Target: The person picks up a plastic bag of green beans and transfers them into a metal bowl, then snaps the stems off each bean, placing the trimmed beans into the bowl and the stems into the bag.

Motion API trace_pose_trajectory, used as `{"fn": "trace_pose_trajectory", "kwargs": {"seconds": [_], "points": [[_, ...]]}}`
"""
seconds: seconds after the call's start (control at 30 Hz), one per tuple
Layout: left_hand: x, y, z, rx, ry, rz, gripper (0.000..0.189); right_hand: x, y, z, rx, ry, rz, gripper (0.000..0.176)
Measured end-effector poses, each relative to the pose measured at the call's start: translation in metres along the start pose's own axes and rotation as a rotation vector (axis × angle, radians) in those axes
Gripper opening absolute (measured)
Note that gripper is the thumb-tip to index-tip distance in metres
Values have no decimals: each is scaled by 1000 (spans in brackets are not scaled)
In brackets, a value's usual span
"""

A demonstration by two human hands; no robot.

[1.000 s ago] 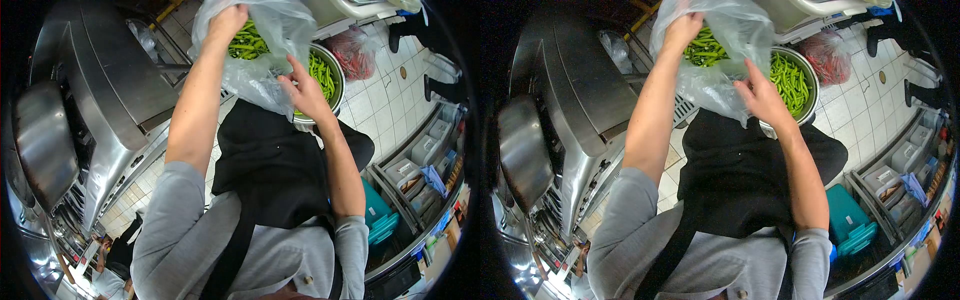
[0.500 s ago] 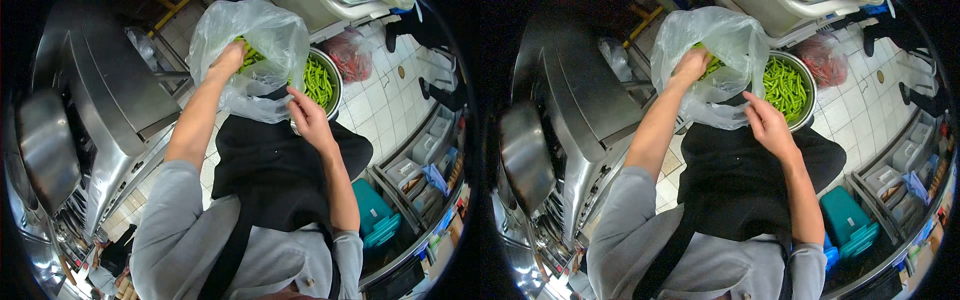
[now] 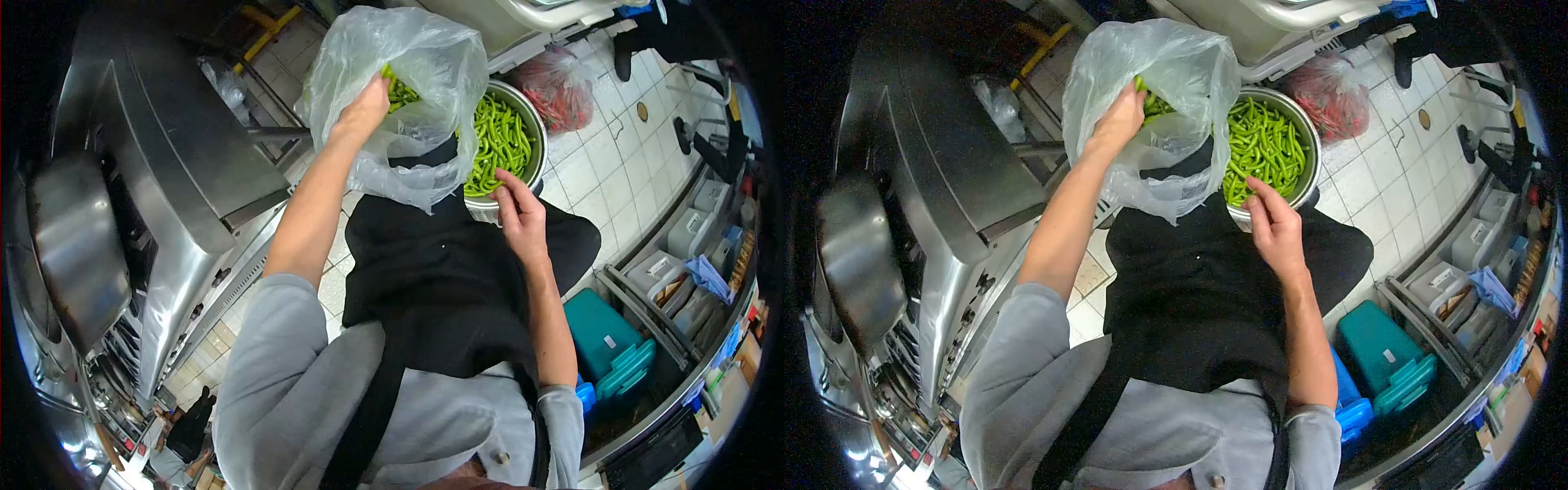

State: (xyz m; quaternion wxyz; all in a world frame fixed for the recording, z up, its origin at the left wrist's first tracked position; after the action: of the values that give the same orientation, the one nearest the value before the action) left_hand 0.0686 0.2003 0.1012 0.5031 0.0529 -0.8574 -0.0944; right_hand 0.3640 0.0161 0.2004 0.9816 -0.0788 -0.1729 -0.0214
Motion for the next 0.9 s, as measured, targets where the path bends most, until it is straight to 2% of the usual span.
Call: {"fn": "trace_pose_trajectory", "kwargs": {"seconds": [0.1, 0.13, 0.2, 0.23, 0.33, 0.37, 0.43, 0.47, 0.5, 0.57, 0.6, 0.67, 0.7, 0.77, 0.83, 0.9], "points": [[21, 0, 5, 32, 132, 77, 30, -6, -2, -7, -30, 77, -7, 28], [38, 5, -5, 29, 138, 68, 30, -8, -2, 1, 29, 8, 1, 28], [47, 10, -16, 167, 106, 328, 37, -13, -3, 18, 55, 26, 4, 28], [52, 17, -26, 157, 108, 322, 37, -14, -5, 25, 73, 41, 10, 28], [50, 16, -24, 880, -925, 166, 31, -13, -8, 27, 73, 58, 21, 29], [55, 17, -29, 873, -927, 169, 31, -12, -11, 25, 61, 82, 24, 29], [55, 10, -51, 1109, -1518, 146, 23, -7, -14, 26, 90, 72, 7, 29], [56, -2, -64, 1147, -1596, 186, 24, -4, -15, 27, 114, 66, -6, 30], [66, -16, -70, 1137, -1596, 186, 24, -2, -16, 27, 122, 68, -10, 30], [81, -46, -94, 949, -1411, 481, 27, 6, -20, 19, 51, 96, -22, 30], [92, -61, -101, 942, -1408, 486, 27, 10, -21, 17, 53, 98, -30, 30], [113, -87, -117, 654, -952, 585, 31, 17, -26, 9, 24, 85, -36, 30], [118, -99, -125, 653, -952, 597, 31, 19, -30, 9, 17, 83, -44, 30], [126, -111, -142, 499, -792, 580, 36, 16, -32, 13, -66, 180, 13, 31], [126, -123, -158, 386, -764, 528, 32, 12, -34, 26, 23, 203, 25, 34], [129, -134, -177, 174, -515, 440, 32, 8, -38, 32, -13, 250, 84, 38]]}}
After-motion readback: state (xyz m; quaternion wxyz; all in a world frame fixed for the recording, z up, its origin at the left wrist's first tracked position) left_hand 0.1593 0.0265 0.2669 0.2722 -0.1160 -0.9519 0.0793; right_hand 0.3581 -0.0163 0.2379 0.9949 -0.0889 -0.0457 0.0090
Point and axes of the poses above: each hand's wrist, its own y-axis towards the middle knuckle, its own x-axis out of the back of the hand, z = x × y, the point moved 8 cm from there along y, towards the middle knuckle, and after that the axes turned 6 degrees about -z, right-handed, at the moved point
